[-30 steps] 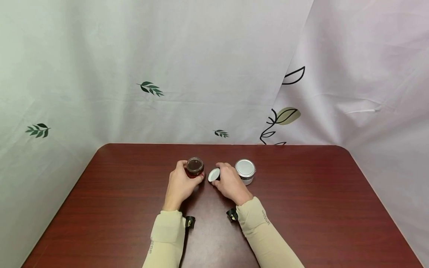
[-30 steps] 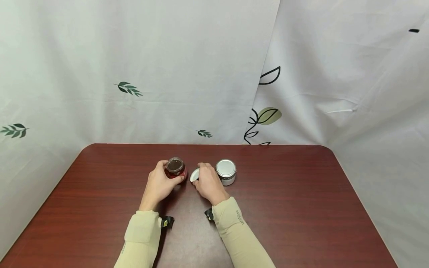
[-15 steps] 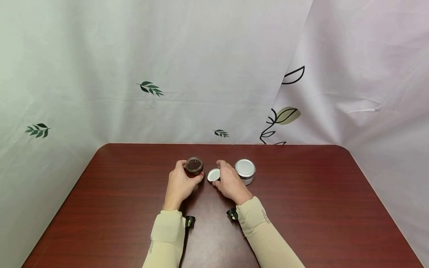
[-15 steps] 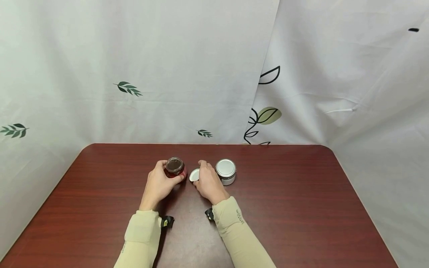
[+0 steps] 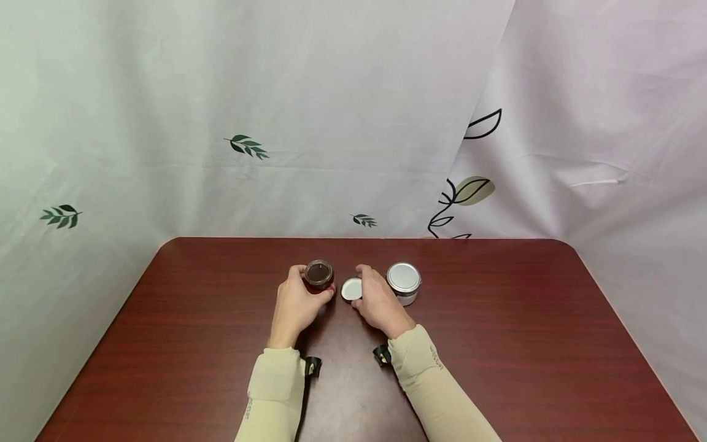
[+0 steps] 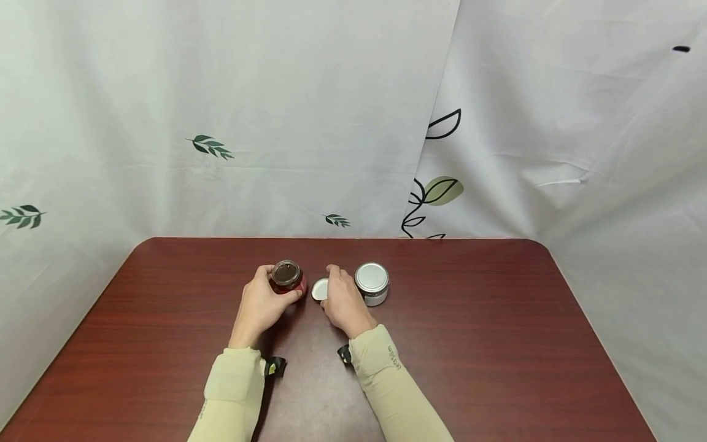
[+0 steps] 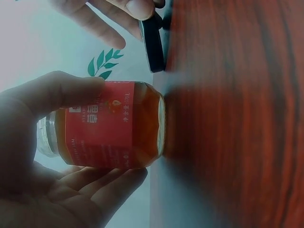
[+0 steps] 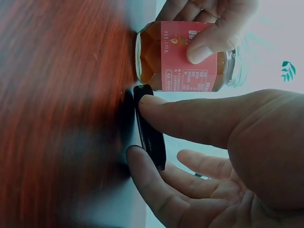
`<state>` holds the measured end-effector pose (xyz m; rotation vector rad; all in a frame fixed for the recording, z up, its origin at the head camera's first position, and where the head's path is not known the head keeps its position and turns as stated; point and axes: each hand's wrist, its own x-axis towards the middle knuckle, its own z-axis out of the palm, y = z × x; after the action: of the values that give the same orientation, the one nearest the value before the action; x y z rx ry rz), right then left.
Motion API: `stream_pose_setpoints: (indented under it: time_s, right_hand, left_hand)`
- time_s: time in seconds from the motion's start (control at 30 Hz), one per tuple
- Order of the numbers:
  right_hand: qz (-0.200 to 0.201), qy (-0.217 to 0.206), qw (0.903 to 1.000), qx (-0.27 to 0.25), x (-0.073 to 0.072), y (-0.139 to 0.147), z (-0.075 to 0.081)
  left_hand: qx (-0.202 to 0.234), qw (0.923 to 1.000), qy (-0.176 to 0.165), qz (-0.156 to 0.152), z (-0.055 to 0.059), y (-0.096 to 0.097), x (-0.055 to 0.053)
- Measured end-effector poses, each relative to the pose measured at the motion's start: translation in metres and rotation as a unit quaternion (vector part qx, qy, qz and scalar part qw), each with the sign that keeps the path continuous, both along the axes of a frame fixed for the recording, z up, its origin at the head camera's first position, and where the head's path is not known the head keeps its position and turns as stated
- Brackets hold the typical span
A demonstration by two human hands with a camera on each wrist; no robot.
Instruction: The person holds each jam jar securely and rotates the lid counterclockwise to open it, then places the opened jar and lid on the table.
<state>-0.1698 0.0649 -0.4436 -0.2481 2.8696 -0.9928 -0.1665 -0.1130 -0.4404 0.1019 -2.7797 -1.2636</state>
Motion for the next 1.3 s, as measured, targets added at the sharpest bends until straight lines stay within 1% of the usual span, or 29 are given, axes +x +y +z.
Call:
stream_pose_setpoints:
  time_s: [0.23, 0.47, 0.8, 1.03, 1.3]
  right_hand:
    - [0.003, 0.017, 0.9998, 0.009, -0.0005, 0.0001, -0.0011]
    - [-0.002, 0.018, 0.9998, 0.012, -0.0003, -0.0001, -0.0008]
    - [-0.003, 0.042, 0.9991, 0.010, 0.0010, -0.0032, -0.0043]
    - [-0.003, 0.040, 0.9990, 0.018, 0.0022, -0.0041, -0.0038]
    - [0.002, 0.043, 0.9990, 0.014, 0.0041, -0.0021, -0.0015]
  left_hand:
    - [0.001, 1.0000, 0.000, -0.002, 0.0007, 0.0006, -0.0004]
    - [0.001, 1.0000, 0.003, -0.002, 0.0005, 0.0011, -0.0014]
    - [0.002, 1.0000, 0.002, 0.002, -0.0002, -0.0002, -0.0009]
    - [0.005, 1.0000, 0.001, -0.001, 0.0002, -0.0001, -0.0006]
    - [0.007, 1.0000, 0.001, 0.002, -0.0006, -0.0002, -0.0004]
